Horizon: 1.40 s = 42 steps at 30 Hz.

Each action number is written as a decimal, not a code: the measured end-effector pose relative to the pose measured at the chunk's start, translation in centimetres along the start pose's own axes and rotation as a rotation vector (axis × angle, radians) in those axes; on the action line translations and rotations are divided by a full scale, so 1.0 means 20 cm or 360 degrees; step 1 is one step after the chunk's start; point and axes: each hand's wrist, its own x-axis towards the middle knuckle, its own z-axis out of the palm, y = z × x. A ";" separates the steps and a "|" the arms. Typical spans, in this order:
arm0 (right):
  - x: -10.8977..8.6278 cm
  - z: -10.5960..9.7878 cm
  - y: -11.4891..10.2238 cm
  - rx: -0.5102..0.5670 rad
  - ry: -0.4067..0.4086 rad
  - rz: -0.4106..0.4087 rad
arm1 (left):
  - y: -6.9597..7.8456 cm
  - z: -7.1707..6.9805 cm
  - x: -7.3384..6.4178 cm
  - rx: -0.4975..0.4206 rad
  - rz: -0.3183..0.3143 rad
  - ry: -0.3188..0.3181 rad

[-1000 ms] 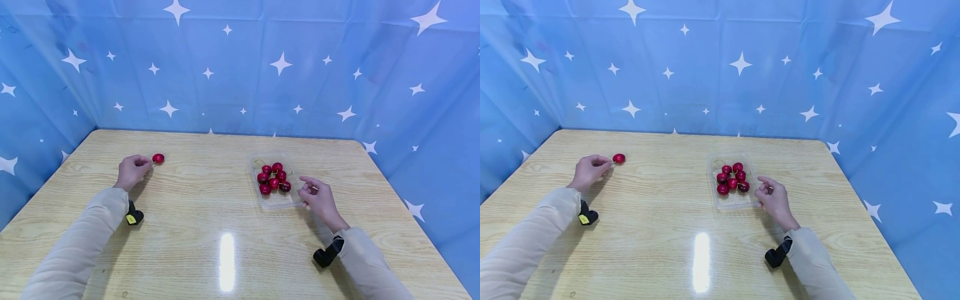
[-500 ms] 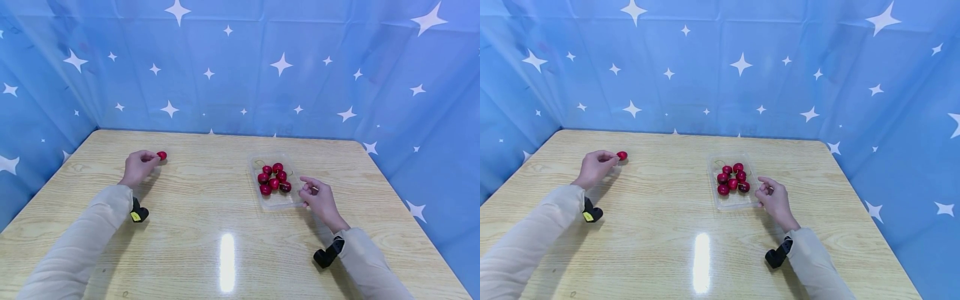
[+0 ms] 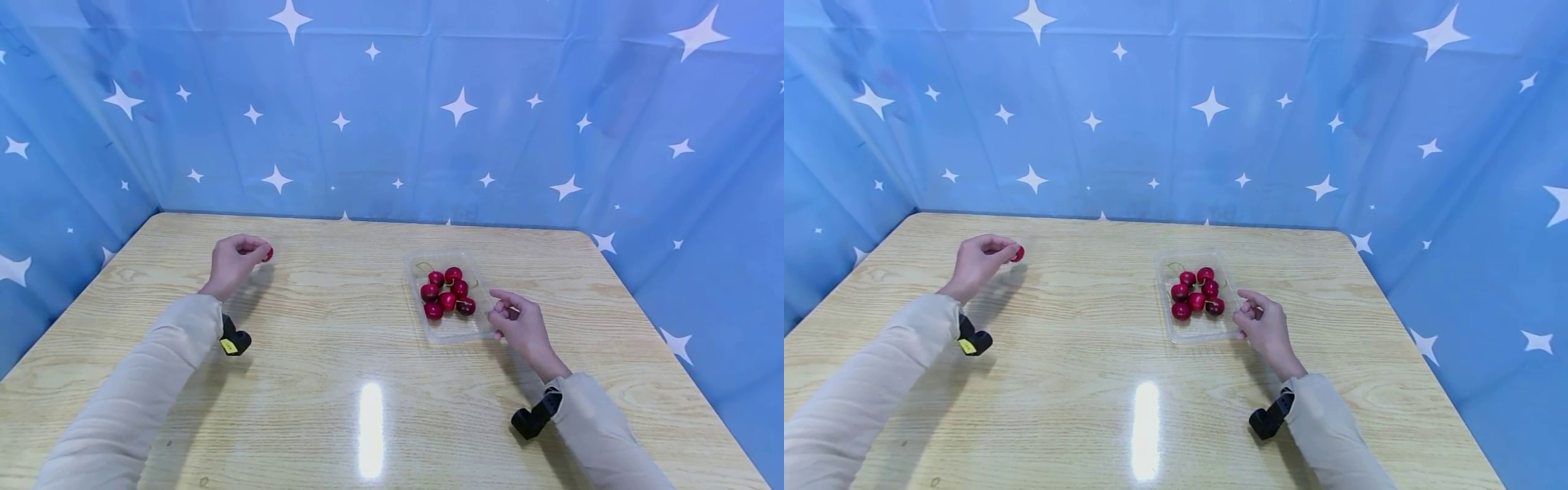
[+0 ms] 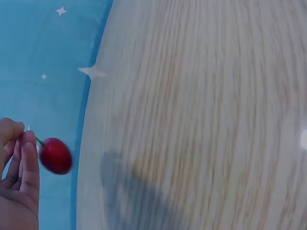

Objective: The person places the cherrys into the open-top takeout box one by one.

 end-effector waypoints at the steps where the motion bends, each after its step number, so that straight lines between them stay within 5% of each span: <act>1: 0.00 0.00 0.00 -0.0001 0.0002 -0.0003 | 0.01 0.00 0.00 0.0003 0.0008 -0.0010; 24: 0.00 0.00 0.01 -0.0020 0.0041 -0.0056 | 0.18 0.27 -0.10 -0.0046 0.0138 -0.0301; 42: 0.01 0.00 0.01 -0.0013 0.0005 -0.0036 | 0.38 0.48 -0.31 -0.0152 0.0363 -0.0667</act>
